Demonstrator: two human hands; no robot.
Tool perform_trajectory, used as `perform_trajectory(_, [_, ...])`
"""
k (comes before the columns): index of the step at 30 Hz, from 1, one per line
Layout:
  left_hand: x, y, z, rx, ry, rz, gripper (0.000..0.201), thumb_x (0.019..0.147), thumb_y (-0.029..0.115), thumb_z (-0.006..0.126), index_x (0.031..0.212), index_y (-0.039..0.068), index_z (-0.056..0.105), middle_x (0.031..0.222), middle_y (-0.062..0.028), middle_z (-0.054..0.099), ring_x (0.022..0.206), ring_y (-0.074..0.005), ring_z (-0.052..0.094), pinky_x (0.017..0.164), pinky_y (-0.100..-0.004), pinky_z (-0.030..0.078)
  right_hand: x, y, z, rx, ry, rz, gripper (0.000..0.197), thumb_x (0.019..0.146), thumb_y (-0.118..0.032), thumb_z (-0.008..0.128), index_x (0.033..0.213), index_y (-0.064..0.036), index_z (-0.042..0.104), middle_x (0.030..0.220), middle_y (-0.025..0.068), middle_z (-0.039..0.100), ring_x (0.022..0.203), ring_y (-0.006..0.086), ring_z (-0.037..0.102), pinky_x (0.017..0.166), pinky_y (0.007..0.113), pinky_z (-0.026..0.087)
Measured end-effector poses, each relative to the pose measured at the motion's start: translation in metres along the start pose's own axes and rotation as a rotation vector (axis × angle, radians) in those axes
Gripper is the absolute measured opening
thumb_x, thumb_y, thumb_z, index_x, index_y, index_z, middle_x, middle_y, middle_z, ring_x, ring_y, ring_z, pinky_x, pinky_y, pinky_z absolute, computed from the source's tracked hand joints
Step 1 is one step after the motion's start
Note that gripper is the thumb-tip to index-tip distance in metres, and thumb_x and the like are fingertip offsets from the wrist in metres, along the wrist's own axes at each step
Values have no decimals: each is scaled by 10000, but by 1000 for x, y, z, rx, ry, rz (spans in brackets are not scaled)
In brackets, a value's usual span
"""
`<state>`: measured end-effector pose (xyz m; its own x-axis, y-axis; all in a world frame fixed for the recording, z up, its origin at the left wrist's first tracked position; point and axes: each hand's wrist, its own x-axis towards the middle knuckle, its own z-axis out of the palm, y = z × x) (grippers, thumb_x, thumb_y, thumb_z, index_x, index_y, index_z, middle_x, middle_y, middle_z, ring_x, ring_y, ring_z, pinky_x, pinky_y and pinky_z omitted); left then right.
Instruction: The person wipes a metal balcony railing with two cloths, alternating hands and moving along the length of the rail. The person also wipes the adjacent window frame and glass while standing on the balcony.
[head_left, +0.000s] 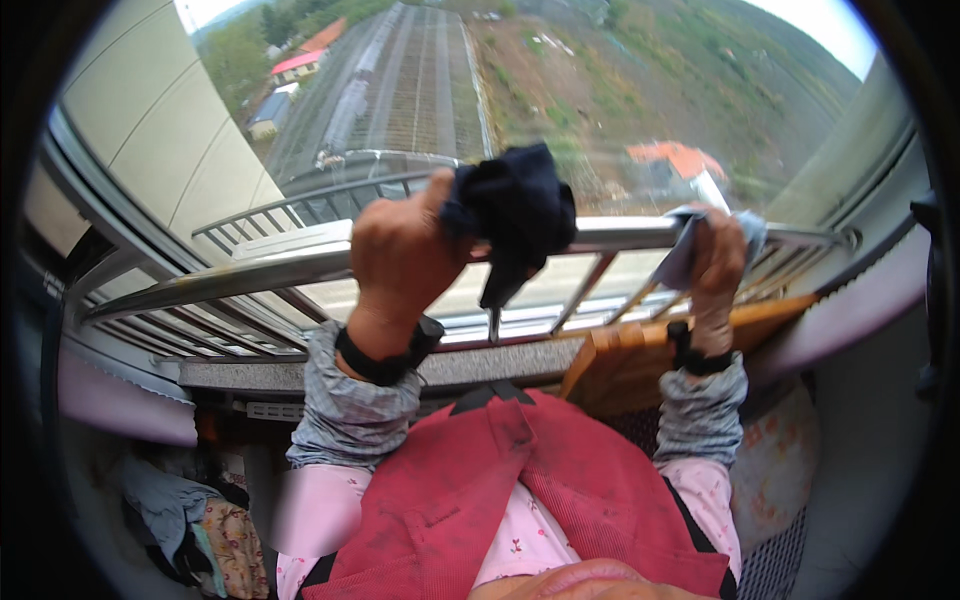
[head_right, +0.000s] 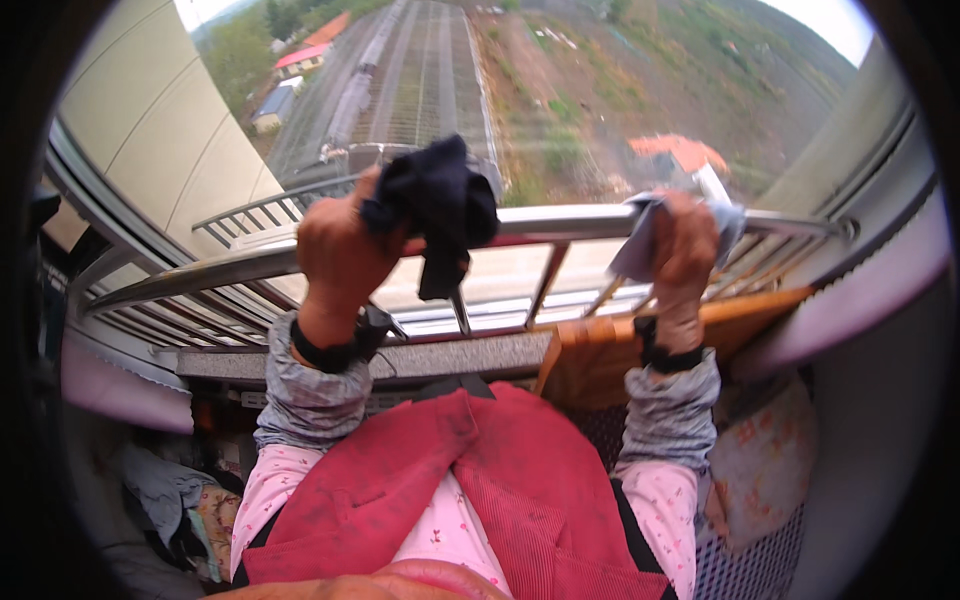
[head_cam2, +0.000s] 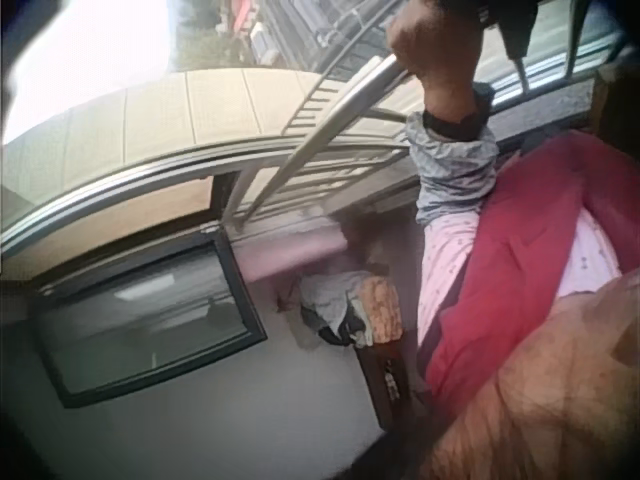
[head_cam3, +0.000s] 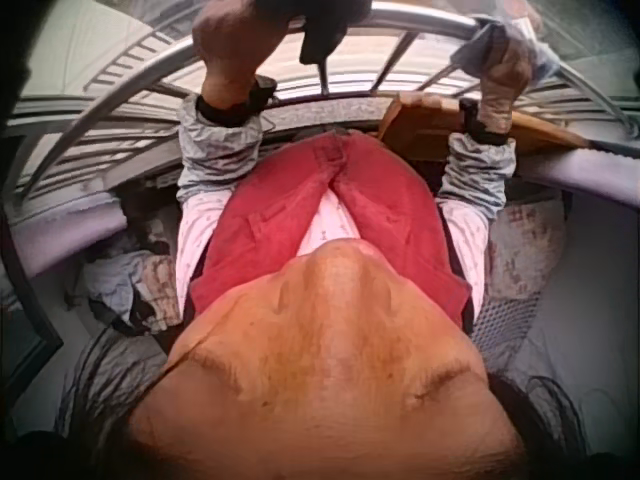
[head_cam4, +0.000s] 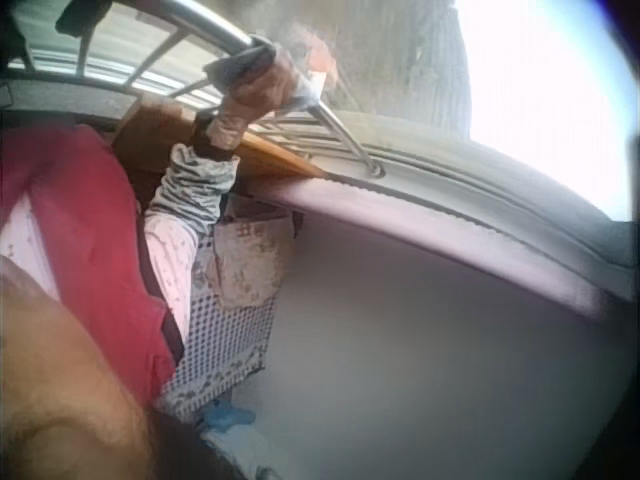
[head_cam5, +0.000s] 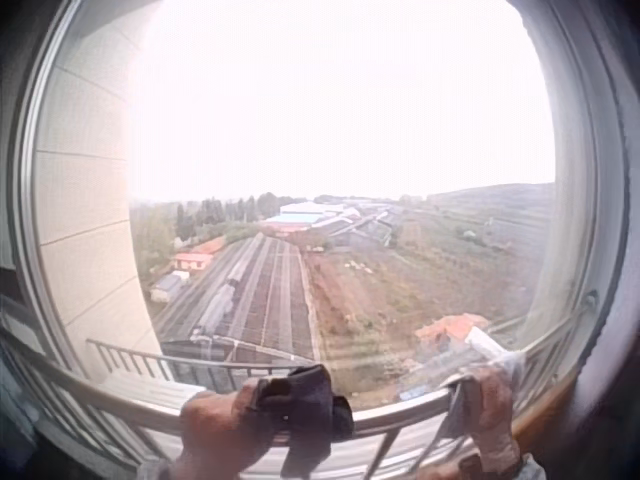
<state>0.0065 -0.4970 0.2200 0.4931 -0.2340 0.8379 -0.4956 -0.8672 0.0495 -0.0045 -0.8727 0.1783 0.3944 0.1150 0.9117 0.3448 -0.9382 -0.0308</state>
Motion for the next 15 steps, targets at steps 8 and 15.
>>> perform_trajectory(8, [-4,-5,7,177,-8,-7,471,823,476,777,1092,102,679,564,-86,575,522,-312,616,525,-407,483,-116,125,-79,409,532,1020,525,1051,-457,548,1243,24,634,1132,63,654,1003,168,565,922,315,464])
perform_trajectory(15, [-10,-17,15,214,25,27,555,794,486,798,1109,45,678,560,-90,567,518,-328,607,497,-424,459,-191,128,-58,455,418,1210,534,1055,-431,549,1303,37,616,1193,82,665,1067,179,583,975,316,459])
